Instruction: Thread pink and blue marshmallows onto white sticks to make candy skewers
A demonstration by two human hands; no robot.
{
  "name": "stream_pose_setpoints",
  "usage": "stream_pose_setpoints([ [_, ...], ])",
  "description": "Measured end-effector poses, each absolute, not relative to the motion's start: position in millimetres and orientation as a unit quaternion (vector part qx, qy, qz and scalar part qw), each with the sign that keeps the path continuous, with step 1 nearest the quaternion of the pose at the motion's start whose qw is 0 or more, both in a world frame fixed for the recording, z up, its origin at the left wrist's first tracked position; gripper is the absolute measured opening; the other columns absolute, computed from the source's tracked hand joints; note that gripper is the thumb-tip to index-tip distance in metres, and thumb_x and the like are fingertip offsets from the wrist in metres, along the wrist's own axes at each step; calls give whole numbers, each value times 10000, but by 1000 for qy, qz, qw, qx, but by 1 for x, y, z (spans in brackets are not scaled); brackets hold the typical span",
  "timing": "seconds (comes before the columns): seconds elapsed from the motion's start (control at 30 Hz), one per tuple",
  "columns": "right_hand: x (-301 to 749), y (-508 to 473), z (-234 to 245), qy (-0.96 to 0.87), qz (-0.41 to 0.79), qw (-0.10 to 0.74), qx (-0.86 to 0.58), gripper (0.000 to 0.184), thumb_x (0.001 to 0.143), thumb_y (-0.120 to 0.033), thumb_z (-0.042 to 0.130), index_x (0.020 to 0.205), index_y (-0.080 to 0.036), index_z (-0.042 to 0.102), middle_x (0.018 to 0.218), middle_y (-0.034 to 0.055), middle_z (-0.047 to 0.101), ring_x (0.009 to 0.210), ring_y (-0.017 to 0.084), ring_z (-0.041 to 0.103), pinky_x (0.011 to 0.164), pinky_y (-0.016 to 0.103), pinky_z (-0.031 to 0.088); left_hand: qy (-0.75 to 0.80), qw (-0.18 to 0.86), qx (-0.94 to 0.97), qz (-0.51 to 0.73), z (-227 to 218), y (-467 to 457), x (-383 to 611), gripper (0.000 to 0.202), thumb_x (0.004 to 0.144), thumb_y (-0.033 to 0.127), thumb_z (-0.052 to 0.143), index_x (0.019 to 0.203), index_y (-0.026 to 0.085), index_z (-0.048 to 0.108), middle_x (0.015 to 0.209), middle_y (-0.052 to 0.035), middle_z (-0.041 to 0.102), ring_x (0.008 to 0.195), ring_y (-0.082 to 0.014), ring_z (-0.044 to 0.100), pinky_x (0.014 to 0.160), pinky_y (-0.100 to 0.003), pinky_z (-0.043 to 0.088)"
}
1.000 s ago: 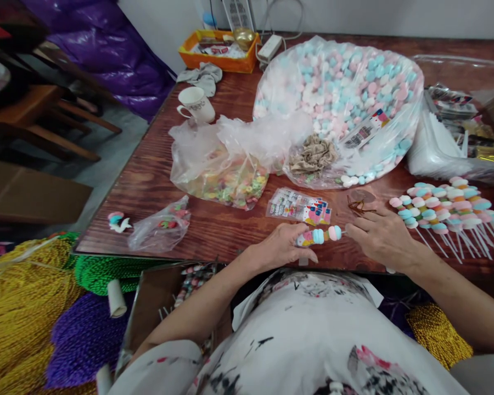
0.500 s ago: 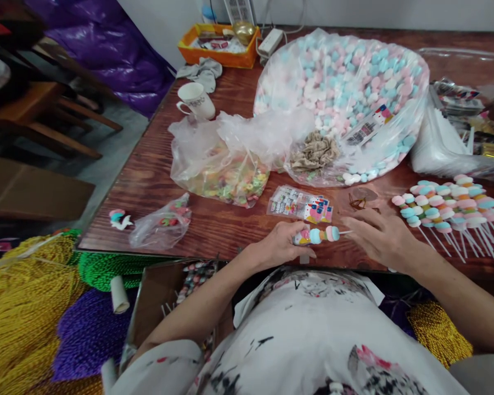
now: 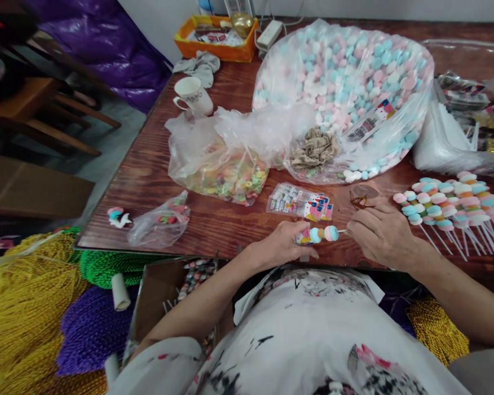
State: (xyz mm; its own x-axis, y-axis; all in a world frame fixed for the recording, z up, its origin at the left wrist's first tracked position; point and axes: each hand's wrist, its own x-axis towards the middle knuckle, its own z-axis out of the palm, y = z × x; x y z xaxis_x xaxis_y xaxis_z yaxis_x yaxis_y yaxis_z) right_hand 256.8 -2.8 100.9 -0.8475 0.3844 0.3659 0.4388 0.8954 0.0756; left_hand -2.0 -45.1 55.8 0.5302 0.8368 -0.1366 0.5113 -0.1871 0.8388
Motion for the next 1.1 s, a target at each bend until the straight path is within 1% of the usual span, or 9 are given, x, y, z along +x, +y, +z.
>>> stream_pose_setpoints([
  [0.17, 254, -1, 100, -962, -65, 130, -233, 181, 844, -84, 490, 715, -165, 587, 701, 43, 589, 674, 167, 494, 686, 330, 345, 450, 430, 762, 179, 54, -45, -2, 394, 742, 398, 749, 1002, 129, 628, 843, -12, 660, 728, -131, 573, 672, -218, 417],
  [0.27, 251, 1, 100, -963, -56, 113, -240, 196, 848, -95, 488, 685, -166, 572, 682, 44, 586, 634, 163, 467, 659, 325, 321, 455, 421, 764, 177, 53, -45, -1, 403, 734, 409, 753, 1001, 132, 631, 821, -5, 653, 712, -130, 561, 666, -223, 416],
  [0.4, 248, 2, 98, -958, -55, 117, -254, 203, 854, -129, 514, 663, -165, 571, 647, 32, 595, 587, 156, 458, 603, 319, 265, 465, 418, 759, 178, 54, -45, 0, 415, 714, 428, 764, 982, 137, 636, 801, 2, 642, 707, -128, 552, 664, -225, 416],
  [0.57, 251, 3, 95, -952, -59, 119, -277, 198, 852, -150, 543, 657, -164, 571, 651, 31, 611, 628, 161, 506, 642, 319, 289, 483, 398, 753, 201, 57, -47, -3, 337, 726, 389, 767, 890, 135, 619, 797, 9, 636, 688, -117, 555, 648, -220, 411],
  [0.67, 253, 2, 96, -953, -48, 133, -266, 221, 877, -185, 540, 659, -163, 569, 643, 27, 601, 623, 156, 504, 636, 315, 282, 480, 373, 764, 216, 55, -48, -5, 314, 740, 359, 762, 909, 143, 608, 835, -6, 656, 727, -129, 593, 674, -227, 430],
  [0.8, 250, -1, 97, -952, -41, 155, -261, 291, 926, -259, 510, 658, -163, 573, 631, 28, 593, 607, 150, 484, 618, 316, 268, 476, 341, 786, 200, 49, -48, -4, 316, 765, 330, 739, 992, 159, 600, 890, -34, 674, 792, -157, 632, 707, -247, 460],
  [0.93, 246, -2, 95, -946, -29, 179, -270, 300, 926, -245, 499, 646, -160, 567, 616, 27, 577, 587, 140, 459, 597, 312, 261, 469, 320, 801, 191, 48, -49, -2, 297, 801, 306, 698, 1037, 161, 589, 912, -53, 672, 832, -174, 639, 739, -273, 484],
  [1.03, 246, -1, 92, -935, -12, 207, -288, 291, 926, -243, 497, 655, -164, 566, 613, 22, 573, 588, 140, 468, 595, 307, 283, 469, 283, 815, 188, 51, -49, -2, 271, 820, 242, 660, 1059, 158, 562, 986, -76, 658, 908, -195, 627, 810, -317, 494],
  [1.1, 247, -1, 89, -930, 16, 231, -284, 233, 925, -234, 506, 721, -164, 594, 645, 19, 592, 611, 139, 498, 601, 295, 311, 482, 240, 826, 168, 54, -49, -3, 247, 827, 185, 622, 1059, 150, 543, 1027, -102, 642, 962, -222, 605, 862, -362, 485],
])
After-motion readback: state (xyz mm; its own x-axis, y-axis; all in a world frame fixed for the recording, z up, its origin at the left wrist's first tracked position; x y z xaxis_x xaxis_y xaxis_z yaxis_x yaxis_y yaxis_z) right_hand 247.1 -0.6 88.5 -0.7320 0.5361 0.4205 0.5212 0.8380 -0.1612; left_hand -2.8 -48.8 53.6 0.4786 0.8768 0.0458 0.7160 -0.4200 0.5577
